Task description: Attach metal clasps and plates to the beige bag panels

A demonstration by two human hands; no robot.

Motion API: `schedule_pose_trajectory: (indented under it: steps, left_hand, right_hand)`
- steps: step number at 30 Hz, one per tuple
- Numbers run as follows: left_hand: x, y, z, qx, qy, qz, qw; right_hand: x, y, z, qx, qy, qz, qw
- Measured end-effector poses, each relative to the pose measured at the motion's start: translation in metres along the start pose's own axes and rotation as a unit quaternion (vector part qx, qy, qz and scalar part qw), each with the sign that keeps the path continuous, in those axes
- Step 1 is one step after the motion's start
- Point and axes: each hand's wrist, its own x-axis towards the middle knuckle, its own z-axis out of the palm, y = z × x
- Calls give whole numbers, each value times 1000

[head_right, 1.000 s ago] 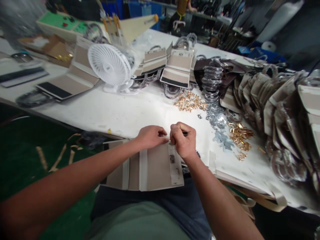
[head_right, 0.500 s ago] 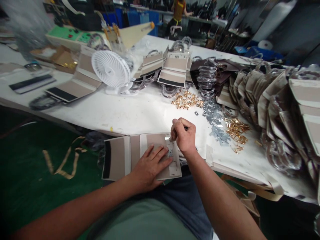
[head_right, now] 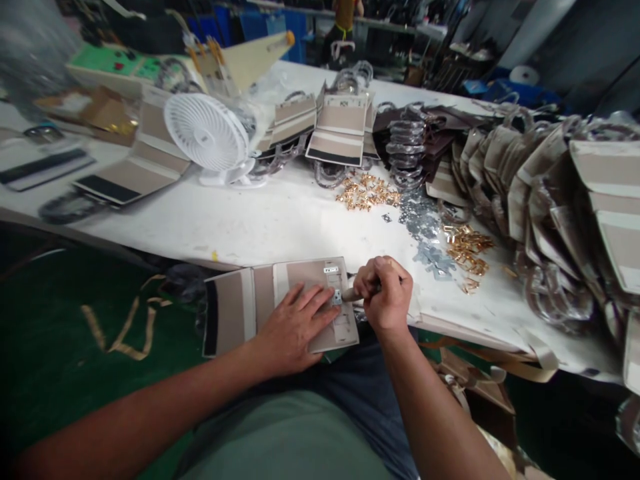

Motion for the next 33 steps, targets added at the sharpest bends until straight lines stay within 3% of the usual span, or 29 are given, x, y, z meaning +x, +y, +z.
schedule_pose_trajectory:
  steps: [14, 24, 33]
  left_hand:
    - [1, -10, 9, -4, -4, 11, 1000]
    - [5, -30, 2, -2, -19, 61, 998]
    - [7, -32, 4, 0, -29, 68, 997]
  right_hand:
    - [-8, 7, -1, -60, -46, -7, 997]
    - [15, 6, -9, 71, 106, 62, 990]
    - [20, 9, -14, 71, 137, 88, 984]
